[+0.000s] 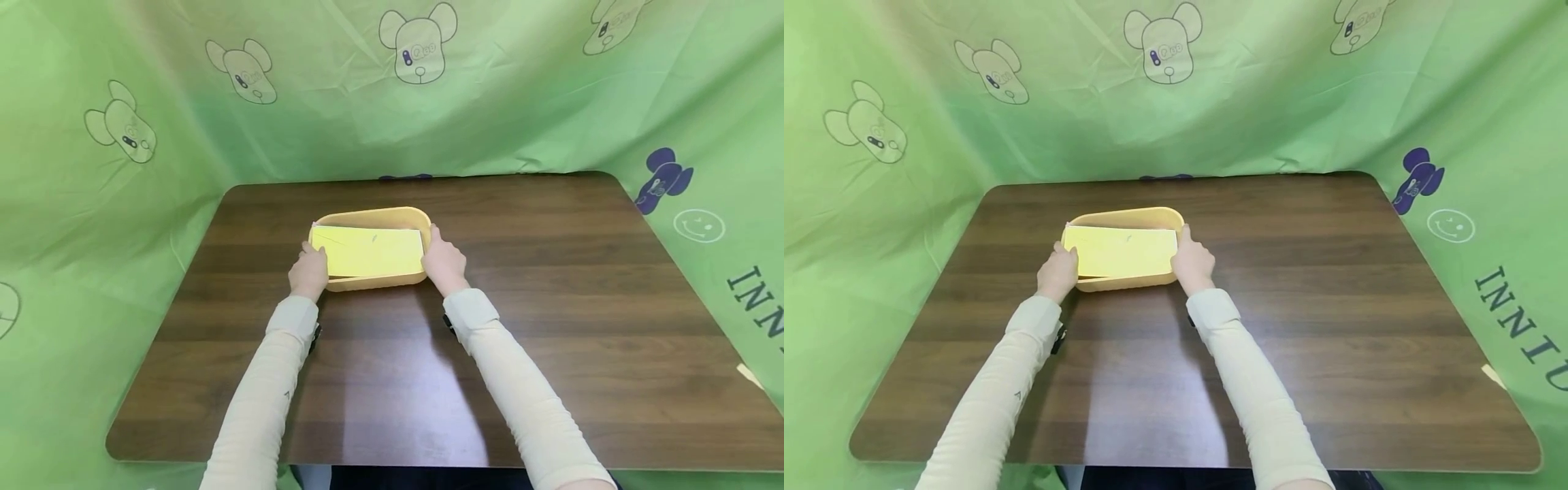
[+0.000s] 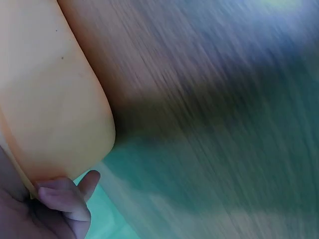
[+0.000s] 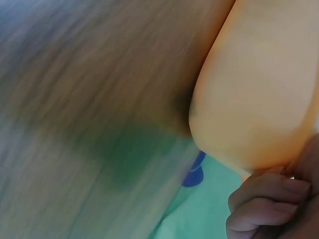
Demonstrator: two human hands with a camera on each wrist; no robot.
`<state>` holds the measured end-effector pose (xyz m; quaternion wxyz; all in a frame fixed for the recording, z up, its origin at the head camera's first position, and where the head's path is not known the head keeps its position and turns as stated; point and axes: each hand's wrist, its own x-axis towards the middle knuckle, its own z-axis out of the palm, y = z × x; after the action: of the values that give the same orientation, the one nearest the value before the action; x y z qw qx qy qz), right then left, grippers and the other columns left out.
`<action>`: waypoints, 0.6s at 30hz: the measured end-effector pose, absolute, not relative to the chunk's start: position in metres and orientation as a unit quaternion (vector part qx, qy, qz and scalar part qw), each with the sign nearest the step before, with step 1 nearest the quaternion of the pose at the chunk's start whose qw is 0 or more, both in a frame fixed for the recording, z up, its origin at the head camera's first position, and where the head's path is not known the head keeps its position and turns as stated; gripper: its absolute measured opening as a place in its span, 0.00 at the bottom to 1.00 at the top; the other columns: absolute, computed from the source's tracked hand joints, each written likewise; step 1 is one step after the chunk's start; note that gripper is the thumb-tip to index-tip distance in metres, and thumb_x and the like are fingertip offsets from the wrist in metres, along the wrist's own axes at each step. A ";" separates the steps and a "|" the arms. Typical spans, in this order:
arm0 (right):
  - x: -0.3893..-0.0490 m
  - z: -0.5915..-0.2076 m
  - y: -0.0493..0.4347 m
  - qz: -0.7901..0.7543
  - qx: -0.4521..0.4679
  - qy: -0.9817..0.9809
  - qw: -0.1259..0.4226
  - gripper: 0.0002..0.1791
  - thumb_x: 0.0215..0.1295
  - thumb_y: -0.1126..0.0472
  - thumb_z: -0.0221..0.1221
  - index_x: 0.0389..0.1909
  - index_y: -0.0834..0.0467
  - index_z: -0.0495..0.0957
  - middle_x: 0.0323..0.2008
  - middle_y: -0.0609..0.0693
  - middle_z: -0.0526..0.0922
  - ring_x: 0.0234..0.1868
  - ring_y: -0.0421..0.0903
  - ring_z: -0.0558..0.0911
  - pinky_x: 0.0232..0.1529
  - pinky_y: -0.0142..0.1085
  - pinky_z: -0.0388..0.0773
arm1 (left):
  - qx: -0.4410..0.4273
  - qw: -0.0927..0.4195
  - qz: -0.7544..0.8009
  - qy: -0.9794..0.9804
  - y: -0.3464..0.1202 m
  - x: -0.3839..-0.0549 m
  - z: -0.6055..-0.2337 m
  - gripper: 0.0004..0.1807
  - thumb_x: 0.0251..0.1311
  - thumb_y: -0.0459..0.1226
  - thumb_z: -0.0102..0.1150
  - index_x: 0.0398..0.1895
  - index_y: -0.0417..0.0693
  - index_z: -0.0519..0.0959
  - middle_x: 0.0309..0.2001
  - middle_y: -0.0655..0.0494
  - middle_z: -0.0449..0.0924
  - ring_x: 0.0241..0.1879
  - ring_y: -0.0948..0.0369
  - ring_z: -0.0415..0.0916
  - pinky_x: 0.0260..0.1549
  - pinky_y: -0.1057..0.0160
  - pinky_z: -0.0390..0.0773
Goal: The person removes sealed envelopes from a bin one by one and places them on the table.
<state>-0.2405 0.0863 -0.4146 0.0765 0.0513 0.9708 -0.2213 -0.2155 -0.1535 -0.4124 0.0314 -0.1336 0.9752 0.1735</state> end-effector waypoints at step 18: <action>-0.219 -0.408 0.158 -0.201 0.069 0.973 0.087 0.35 0.66 0.61 0.43 0.75 0.53 0.46 0.43 0.68 0.81 0.40 0.62 0.82 0.40 0.54 0.76 | -0.071 -0.011 0.185 0.980 -0.091 -0.215 -0.421 0.30 0.75 0.44 0.31 0.72 0.34 0.50 0.45 0.34 0.79 0.28 0.46 0.81 0.29 0.49 0.81</action>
<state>-0.2191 0.1581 -0.4083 0.0873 0.0695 0.9733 -0.2008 -0.2150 -0.0906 -0.4209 -0.0108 -0.0707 0.9802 0.1848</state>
